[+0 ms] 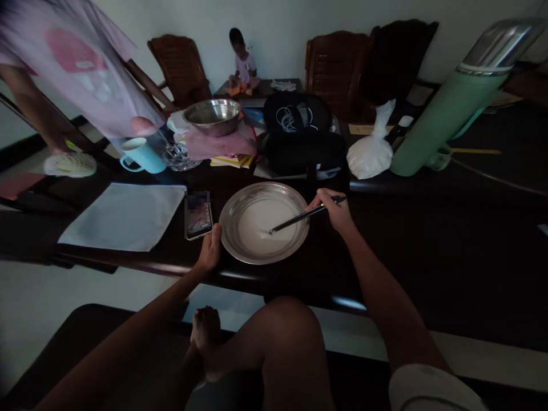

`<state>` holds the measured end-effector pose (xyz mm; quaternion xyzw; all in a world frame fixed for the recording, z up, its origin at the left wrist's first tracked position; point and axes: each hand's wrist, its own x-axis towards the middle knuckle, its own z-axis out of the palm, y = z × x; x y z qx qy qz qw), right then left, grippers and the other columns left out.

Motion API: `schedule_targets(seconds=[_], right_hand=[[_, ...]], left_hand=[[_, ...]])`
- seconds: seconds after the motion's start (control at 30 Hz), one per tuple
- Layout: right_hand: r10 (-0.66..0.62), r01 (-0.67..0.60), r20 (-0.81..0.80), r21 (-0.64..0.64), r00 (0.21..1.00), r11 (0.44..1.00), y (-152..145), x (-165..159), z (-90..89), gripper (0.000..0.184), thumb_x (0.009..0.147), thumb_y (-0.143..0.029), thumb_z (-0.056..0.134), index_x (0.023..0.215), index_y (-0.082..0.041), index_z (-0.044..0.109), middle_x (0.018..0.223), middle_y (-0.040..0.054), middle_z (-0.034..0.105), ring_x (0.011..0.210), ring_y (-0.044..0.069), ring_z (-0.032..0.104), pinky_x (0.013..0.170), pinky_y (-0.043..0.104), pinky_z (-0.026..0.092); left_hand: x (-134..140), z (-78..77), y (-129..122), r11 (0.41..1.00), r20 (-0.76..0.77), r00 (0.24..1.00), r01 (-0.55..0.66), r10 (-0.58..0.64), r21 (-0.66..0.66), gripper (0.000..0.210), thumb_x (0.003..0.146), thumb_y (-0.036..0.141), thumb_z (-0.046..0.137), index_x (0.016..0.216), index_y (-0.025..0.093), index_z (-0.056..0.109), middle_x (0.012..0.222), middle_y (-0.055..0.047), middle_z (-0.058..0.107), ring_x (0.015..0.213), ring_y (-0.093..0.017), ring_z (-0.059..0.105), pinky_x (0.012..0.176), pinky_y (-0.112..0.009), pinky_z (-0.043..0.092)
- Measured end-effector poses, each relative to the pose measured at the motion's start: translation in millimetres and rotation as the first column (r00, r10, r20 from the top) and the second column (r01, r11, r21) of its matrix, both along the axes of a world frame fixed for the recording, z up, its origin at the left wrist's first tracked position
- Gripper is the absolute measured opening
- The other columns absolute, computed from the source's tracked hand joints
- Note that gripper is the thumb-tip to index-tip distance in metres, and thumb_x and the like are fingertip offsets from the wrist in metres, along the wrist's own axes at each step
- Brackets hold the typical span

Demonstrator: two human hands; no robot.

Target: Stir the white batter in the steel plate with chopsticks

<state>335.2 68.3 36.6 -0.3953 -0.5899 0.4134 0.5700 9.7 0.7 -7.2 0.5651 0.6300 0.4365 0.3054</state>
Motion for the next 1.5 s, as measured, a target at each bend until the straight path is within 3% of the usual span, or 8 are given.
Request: schedule_targets(seconds=[0.17,0.33,0.77,0.93,1.1,1.17,1.33,1.5], right_hand=[[0.033,-0.032,0.085,-0.003,0.996,0.999,-0.9,-0.1,0.1,0.041,0.084,-0.055,0.063,0.062,-0.021,0.066,0.063,0.003,0.072,0.066,0.019,0.07,0.069,0.033,0.054],[-0.003,0.003,0.014,0.01,1.0,1.0,-0.8,0.5,0.0,0.045,0.086,-0.054,0.061,0.056,-0.021,0.063,0.057,0.0023,0.069,0.059,0.018,0.068,0.061,0.031,0.052],[0.038,-0.037,0.076,-0.021,0.996,0.999,-2.1,-1.7,2.5,0.045,0.083,-0.06,0.061,0.059,-0.022,0.065,0.06,0.0028,0.071,0.064,0.02,0.07,0.068,0.035,0.055],[-0.037,0.038,0.029,-0.006,0.999,0.999,-2.3,-0.9,3.5,0.047,0.083,-0.06,0.061,0.055,-0.022,0.062,0.057,0.0031,0.069,0.061,0.02,0.069,0.063,0.034,0.053],[0.074,-0.073,0.072,-0.027,0.995,0.997,-2.9,-3.1,3.3,0.044,0.082,-0.06,0.063,0.059,-0.022,0.066,0.061,0.003,0.071,0.066,0.02,0.07,0.071,0.035,0.055],[0.053,-0.051,0.092,-0.024,0.994,0.998,-3.3,-3.3,4.3,0.042,0.082,-0.058,0.064,0.062,-0.021,0.067,0.064,0.0033,0.072,0.068,0.02,0.07,0.073,0.034,0.055],[-0.014,0.014,0.008,-0.023,1.0,1.0,-1.7,-1.1,2.6,0.048,0.084,-0.059,0.06,0.054,-0.021,0.061,0.056,0.0027,0.067,0.059,0.019,0.068,0.06,0.032,0.052],[0.052,-0.051,0.088,-0.023,0.995,0.998,-2.7,-3.0,3.7,0.043,0.081,-0.06,0.064,0.061,-0.022,0.067,0.062,0.0023,0.072,0.066,0.02,0.07,0.071,0.035,0.055]], left_hand=[[0.6,1.0,0.3,1.0,-0.002,1.0,-0.006,0.006,0.001,0.065,0.088,0.072,0.031,0.06,0.018,0.054,0.06,-0.004,0.057,0.065,-0.019,0.055,0.066,-0.032,0.046],[-0.5,1.1,-0.6,1.0,0.035,0.999,-0.004,0.004,-0.026,0.058,0.09,0.064,0.034,0.06,0.018,0.053,0.061,-0.003,0.055,0.065,-0.018,0.052,0.067,-0.03,0.044],[0.5,2.3,-1.2,0.999,0.065,0.998,-0.024,0.026,-0.032,0.058,0.088,0.067,0.038,0.058,0.02,0.052,0.057,-0.002,0.053,0.063,-0.018,0.052,0.065,-0.031,0.045],[0.3,2.5,-1.5,0.998,0.073,0.997,-0.022,0.026,-0.054,0.055,0.09,0.063,0.038,0.057,0.02,0.05,0.057,-0.001,0.051,0.063,-0.017,0.049,0.065,-0.03,0.043],[-0.5,0.7,-0.9,0.998,0.072,0.997,-0.032,0.036,-0.054,0.055,0.091,0.061,0.038,0.058,0.019,0.051,0.058,-0.001,0.051,0.063,-0.017,0.051,0.067,-0.03,0.044],[-1.0,-0.3,-0.4,0.998,0.056,0.998,-0.032,0.035,-0.046,0.057,0.091,0.062,0.037,0.056,0.019,0.05,0.057,-0.001,0.051,0.062,-0.017,0.051,0.066,-0.03,0.044],[-1.6,-1.4,0.2,0.999,0.042,0.999,-0.02,0.021,-0.032,0.059,0.091,0.065,0.036,0.057,0.019,0.052,0.058,-0.002,0.054,0.063,-0.018,0.053,0.067,-0.031,0.045],[-2.4,-1.3,-0.2,0.998,0.065,0.997,-0.026,0.029,-0.05,0.058,0.089,0.066,0.037,0.057,0.02,0.05,0.058,-0.002,0.052,0.062,-0.018,0.05,0.065,-0.03,0.043]])
